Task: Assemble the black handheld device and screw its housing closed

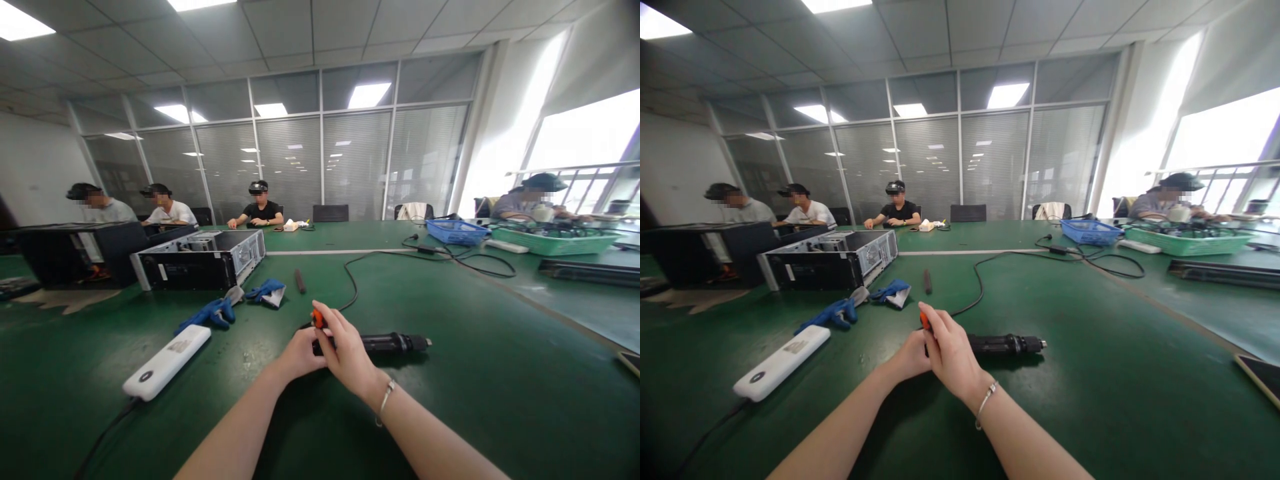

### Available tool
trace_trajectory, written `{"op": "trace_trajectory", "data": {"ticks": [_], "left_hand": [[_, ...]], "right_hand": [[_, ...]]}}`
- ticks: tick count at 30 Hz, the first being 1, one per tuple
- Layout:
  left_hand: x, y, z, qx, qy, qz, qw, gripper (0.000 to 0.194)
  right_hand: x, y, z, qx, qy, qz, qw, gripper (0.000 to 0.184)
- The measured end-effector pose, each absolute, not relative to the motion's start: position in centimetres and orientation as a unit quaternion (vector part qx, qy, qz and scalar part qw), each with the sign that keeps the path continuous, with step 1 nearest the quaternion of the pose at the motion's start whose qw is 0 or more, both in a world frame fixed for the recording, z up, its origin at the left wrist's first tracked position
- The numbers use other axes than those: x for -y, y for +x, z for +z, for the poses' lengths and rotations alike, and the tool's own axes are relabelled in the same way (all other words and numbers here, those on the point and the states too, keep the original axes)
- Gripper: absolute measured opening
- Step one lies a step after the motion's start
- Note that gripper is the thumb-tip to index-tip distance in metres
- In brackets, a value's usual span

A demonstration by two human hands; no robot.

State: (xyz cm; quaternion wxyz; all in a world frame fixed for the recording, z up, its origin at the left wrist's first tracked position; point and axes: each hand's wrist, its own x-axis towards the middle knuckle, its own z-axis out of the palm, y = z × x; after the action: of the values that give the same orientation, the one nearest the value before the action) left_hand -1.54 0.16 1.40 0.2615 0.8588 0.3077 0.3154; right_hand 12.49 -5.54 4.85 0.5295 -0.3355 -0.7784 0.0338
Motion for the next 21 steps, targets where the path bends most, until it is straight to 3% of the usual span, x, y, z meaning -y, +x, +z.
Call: {"op": "trace_trajectory", "data": {"ticks": [6,13,21], "left_hand": [[-0.1,-1.63,1.49,-0.313,0.864,0.3,0.256,0.02],[-0.03,-1.55,1.44,-0.32,0.861,0.311,0.244,0.021],[0.07,-1.54,1.73,-0.321,0.863,0.294,0.257,0.019]], "right_hand": [[5.12,12.48,4.23,0.743,-0.374,0.007,0.555,0.046],[5.25,12.24,4.4,0.783,-0.324,0.043,0.529,0.057],[4.74,12.51,4.0,0.754,-0.382,0.004,0.535,0.054]]}}
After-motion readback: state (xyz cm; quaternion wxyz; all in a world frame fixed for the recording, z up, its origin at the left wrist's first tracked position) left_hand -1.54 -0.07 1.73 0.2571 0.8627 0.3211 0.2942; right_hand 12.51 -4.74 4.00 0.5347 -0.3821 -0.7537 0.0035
